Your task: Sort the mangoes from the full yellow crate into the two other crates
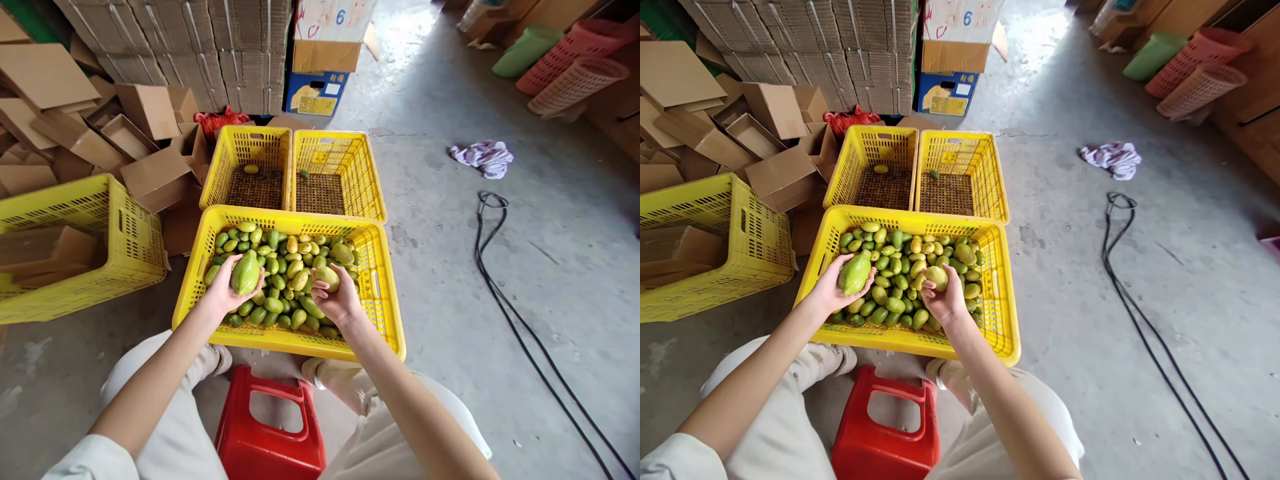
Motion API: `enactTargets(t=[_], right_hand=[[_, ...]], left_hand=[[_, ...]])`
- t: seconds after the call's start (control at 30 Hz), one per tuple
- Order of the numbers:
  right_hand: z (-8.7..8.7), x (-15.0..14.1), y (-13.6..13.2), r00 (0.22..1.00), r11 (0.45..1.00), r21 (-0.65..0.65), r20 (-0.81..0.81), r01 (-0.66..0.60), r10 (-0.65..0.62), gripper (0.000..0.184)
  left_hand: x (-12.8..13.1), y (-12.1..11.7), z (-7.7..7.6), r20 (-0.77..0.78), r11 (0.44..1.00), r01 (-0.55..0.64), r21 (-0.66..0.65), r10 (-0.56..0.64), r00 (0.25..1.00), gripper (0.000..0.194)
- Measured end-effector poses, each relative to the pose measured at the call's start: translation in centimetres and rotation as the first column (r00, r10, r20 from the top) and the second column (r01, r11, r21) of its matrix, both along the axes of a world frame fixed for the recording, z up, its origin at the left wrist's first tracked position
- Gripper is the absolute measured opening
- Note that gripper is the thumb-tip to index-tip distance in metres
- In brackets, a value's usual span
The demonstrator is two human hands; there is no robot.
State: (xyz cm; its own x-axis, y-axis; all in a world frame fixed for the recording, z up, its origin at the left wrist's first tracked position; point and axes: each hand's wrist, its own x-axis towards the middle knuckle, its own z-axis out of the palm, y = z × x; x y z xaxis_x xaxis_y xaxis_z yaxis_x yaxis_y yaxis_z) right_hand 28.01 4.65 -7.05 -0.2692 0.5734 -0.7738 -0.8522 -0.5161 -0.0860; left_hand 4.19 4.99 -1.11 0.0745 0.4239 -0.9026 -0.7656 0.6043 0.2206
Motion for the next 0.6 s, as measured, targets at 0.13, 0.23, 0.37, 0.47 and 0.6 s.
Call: enactTargets(t=[0.13,0.23,0.37,0.47,0.6], right_hand=[[0.3,-0.5,0.4,0.986,0.998,-0.047,0.164,0.032,-0.024,0.007],[0.4,-0.6,0.7,0.970,0.995,-0.097,0.244,0.026,-0.002,0.006],[0.7,-0.7,0.9,0.954,0.986,-0.168,0.298,0.014,0.038,0.013],[0.8,-0.9,1.0,0.951,0.980,-0.196,0.305,0.014,0.048,0.018],[0.8,-0.7,1.4,0.949,0.976,-0.218,0.310,0.013,0.056,0.021]], left_hand=[[0.0,0.0,-0.6,-0.063,0.999,0.035,-0.001,-0.035,0.997,0.023],[0.0,0.1,-1.2,-0.118,0.999,0.046,0.008,-0.045,0.992,0.018],[0.2,0.3,-1.9,-0.285,0.990,0.139,0.014,-0.129,0.950,0.011],[0.4,0.2,-2.1,-0.354,0.980,0.199,0.031,-0.175,0.919,0.009],[0.6,-0.1,-2.1,-0.430,0.951,0.298,0.083,-0.235,0.872,0.008]])
